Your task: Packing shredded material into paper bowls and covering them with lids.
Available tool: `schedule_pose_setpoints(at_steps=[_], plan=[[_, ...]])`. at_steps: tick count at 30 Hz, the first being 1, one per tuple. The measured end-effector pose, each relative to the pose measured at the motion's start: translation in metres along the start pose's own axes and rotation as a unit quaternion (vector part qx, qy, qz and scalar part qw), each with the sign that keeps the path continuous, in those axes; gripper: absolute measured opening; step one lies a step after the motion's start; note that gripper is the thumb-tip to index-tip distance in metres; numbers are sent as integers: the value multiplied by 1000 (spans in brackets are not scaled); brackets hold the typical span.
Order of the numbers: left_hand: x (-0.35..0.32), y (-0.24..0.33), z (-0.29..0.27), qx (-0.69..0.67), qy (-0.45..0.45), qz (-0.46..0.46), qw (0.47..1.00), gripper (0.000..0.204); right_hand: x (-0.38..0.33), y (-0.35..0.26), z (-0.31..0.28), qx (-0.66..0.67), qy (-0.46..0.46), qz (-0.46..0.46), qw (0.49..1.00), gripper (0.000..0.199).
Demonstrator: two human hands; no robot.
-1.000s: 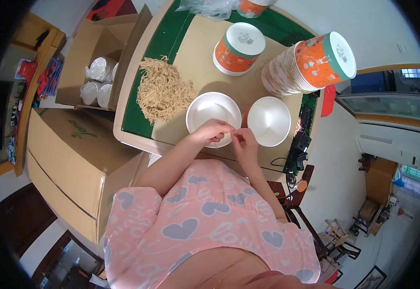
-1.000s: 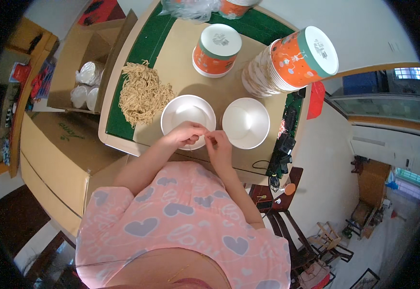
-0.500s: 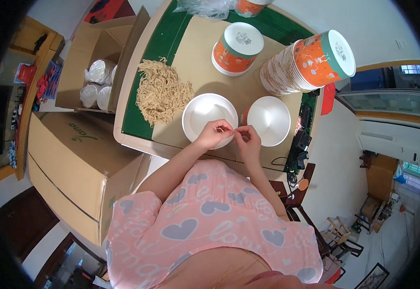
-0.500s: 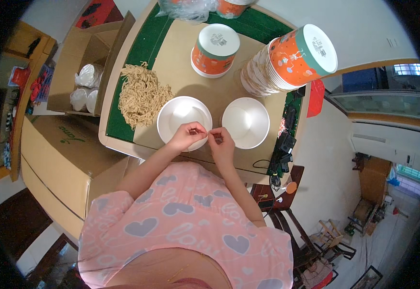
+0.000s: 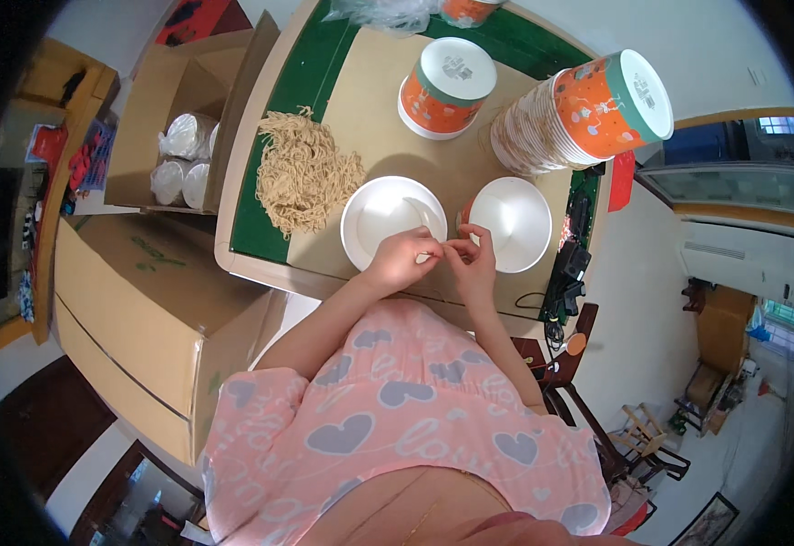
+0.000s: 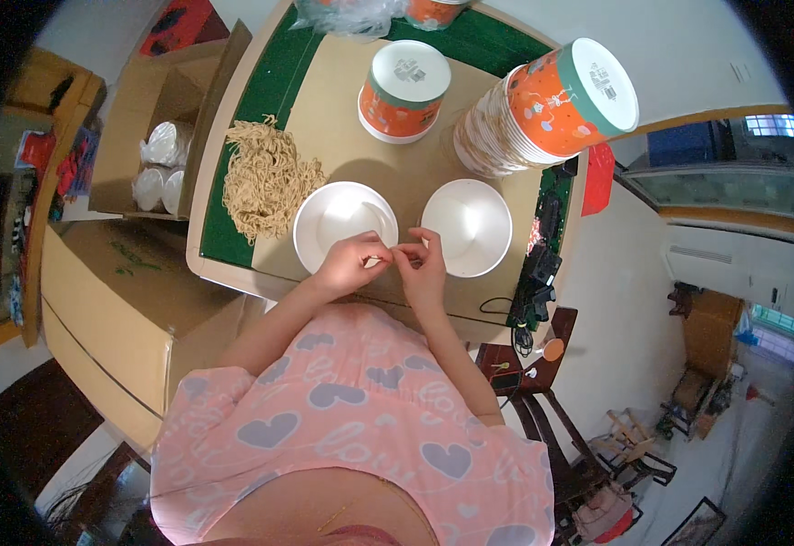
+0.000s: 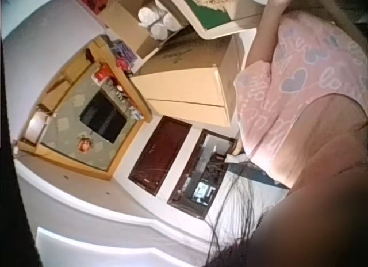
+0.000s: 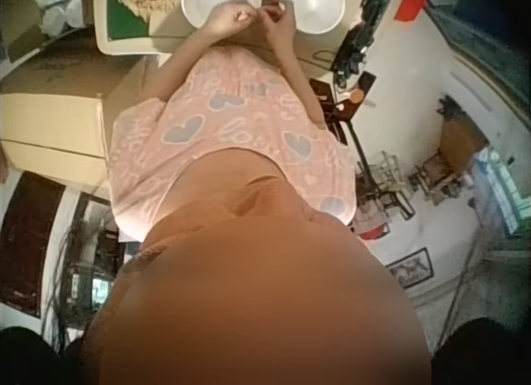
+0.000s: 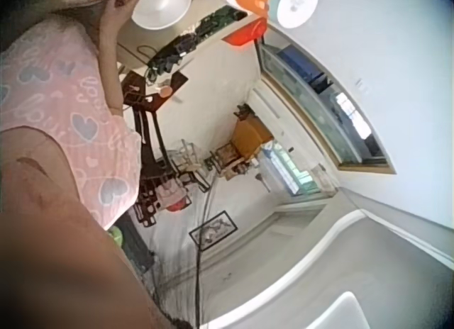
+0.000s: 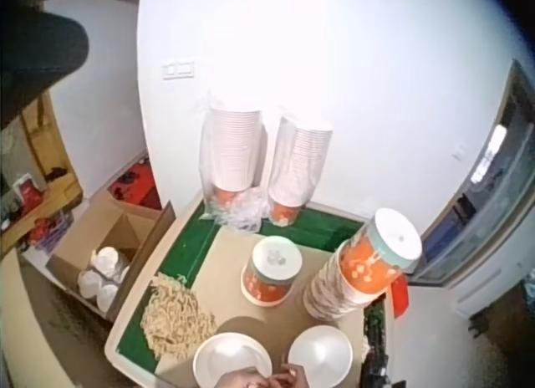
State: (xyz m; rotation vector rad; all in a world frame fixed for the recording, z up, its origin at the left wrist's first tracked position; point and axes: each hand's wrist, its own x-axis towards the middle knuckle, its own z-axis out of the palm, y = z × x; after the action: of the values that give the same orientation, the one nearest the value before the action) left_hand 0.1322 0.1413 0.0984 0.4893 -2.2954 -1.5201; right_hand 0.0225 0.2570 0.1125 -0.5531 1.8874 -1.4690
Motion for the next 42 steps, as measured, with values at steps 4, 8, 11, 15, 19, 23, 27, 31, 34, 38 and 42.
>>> schedule_pose_setpoints(at_steps=[4,8,11,15,19,23,27,31,34,38,42], plan=[[0,10,-5,98,-18,47,994,6,0,6,-2,15,-5,-7,1000,38],[-3,2,0,42,19,5,999,5,-1,6,-5,12,-51,-21,998,43],[-5,-4,4,6,22,-67,997,5,-6,-6,-7,-37,-82,-38,995,46],[-5,-6,8,-21,24,-100,994,5,-5,-10,-7,-152,-62,-60,985,47],[-5,-6,9,-40,65,-77,994,6,-5,-9,-4,-151,-44,-68,985,45],[-4,3,6,70,76,-47,994,6,-4,-6,-2,-153,-36,-97,983,37],[-3,7,9,90,95,-50,990,7,-1,-8,-2,-131,-46,-96,986,36],[-3,7,8,89,109,-39,989,4,2,1,-4,-98,-43,-56,993,38],[-3,7,7,87,105,-30,990,4,3,8,-4,-62,-43,-48,996,40],[-4,9,6,79,104,-30,991,3,3,10,-2,-55,-31,-38,997,42],[-4,8,11,94,113,-29,989,4,2,3,0,-74,-27,-32,996,43]])
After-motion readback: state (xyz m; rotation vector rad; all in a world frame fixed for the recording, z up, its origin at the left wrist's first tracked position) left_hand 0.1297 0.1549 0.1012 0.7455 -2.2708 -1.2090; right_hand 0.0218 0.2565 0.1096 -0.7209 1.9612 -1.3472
